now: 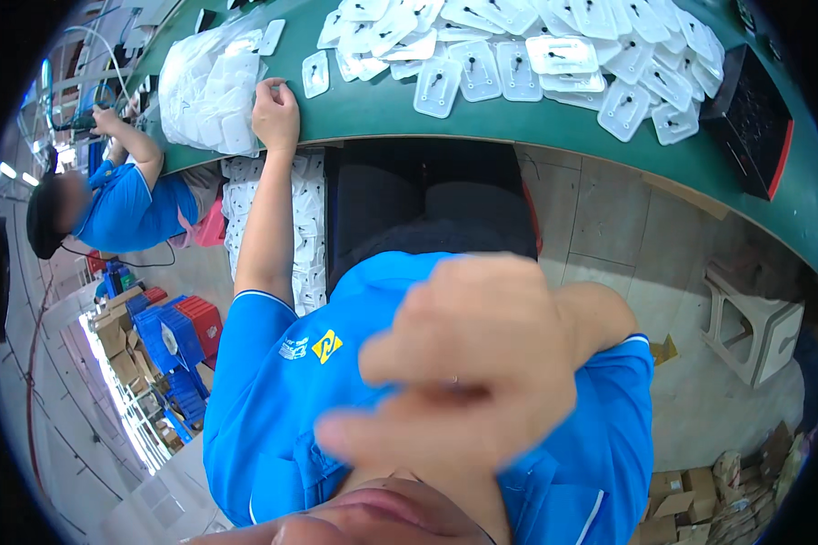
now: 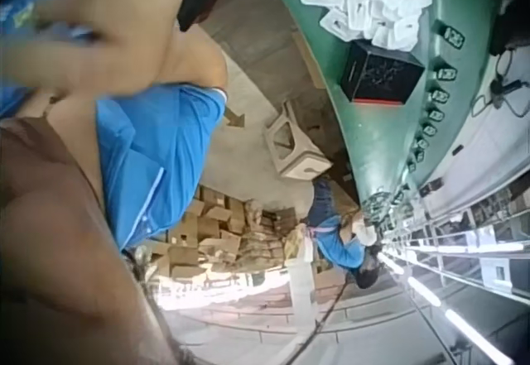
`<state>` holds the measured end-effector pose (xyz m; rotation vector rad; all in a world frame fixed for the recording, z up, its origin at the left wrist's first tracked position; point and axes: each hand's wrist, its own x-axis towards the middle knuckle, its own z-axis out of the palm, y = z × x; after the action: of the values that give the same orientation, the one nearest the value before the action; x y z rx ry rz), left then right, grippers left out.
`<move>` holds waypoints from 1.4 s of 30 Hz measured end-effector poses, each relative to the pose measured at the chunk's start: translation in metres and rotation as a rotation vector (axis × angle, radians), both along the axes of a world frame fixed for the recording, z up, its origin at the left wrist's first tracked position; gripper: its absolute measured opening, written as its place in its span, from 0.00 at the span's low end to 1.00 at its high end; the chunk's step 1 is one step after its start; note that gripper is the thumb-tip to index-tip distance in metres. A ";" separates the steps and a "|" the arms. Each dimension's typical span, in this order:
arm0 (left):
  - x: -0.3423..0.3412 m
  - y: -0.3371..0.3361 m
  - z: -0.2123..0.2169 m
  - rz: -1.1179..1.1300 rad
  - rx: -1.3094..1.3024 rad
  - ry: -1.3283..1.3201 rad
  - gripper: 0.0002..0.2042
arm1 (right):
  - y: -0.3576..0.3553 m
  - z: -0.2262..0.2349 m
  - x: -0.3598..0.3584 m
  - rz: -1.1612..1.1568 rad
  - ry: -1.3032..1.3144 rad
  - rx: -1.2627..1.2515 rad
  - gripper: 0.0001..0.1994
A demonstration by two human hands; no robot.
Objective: Inspecting and arranging small white plastic components at a manual assembly station.
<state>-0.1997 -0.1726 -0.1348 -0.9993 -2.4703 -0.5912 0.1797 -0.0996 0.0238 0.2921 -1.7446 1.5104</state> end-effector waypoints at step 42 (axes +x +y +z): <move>0.003 0.006 0.006 -0.028 0.164 -0.246 0.05 | 0.039 -0.007 -0.145 0.386 -0.038 -0.634 0.11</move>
<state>-0.1968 -0.1662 -0.1283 -0.9463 -2.5680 -0.9606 0.0346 -0.0608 0.0170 0.2774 -1.1864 2.2669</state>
